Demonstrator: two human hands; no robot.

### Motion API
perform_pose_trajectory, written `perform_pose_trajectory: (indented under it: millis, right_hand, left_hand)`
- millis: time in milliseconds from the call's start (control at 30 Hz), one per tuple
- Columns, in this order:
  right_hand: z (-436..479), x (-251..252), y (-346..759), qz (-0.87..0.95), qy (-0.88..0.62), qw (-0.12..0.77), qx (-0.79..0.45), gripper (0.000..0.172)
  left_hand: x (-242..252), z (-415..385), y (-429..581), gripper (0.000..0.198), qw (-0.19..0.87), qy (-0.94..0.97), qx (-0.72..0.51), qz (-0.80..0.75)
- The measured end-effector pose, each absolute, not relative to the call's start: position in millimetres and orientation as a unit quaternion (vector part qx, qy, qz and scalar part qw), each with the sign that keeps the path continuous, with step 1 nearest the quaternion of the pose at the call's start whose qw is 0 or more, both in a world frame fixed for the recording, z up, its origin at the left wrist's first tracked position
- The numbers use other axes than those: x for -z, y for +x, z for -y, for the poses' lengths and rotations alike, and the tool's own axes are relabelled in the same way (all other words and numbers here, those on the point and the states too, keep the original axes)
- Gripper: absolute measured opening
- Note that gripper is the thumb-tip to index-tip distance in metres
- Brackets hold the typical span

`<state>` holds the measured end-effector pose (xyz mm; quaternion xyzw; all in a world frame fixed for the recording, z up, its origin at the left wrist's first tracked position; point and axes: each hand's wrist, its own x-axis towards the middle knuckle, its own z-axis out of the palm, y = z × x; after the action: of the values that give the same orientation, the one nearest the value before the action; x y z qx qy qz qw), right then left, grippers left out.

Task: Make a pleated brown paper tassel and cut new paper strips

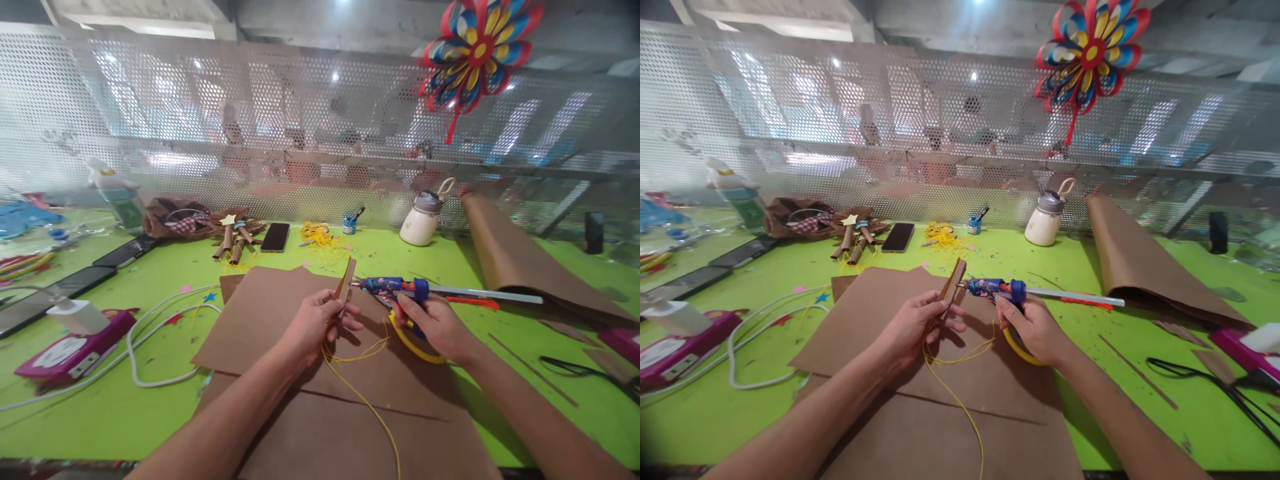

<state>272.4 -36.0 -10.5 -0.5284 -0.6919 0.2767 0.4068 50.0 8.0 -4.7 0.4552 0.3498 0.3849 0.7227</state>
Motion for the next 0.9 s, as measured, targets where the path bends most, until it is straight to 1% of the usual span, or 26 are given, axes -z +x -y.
perform_pose_trajectory:
  millis: [300,633,900]
  right_hand:
    - [34.1,7.6,271.8,0.675,-0.545,0.420,-0.267,0.043]
    - [31.3,4.7,271.1,0.666,-0.561,0.423,-0.251,0.049]
    - [28.3,3.2,272.4,0.656,-0.559,0.440,-0.250,0.050]
  left_hand:
    - [1.7,-7.5,50.3,0.005,0.716,0.466,-0.380,-0.354]
    - [5.2,-8.8,50.8,0.004,0.717,0.475,-0.369,-0.352]
    - [2.4,-6.0,50.0,0.008,0.720,0.478,-0.366,-0.345]
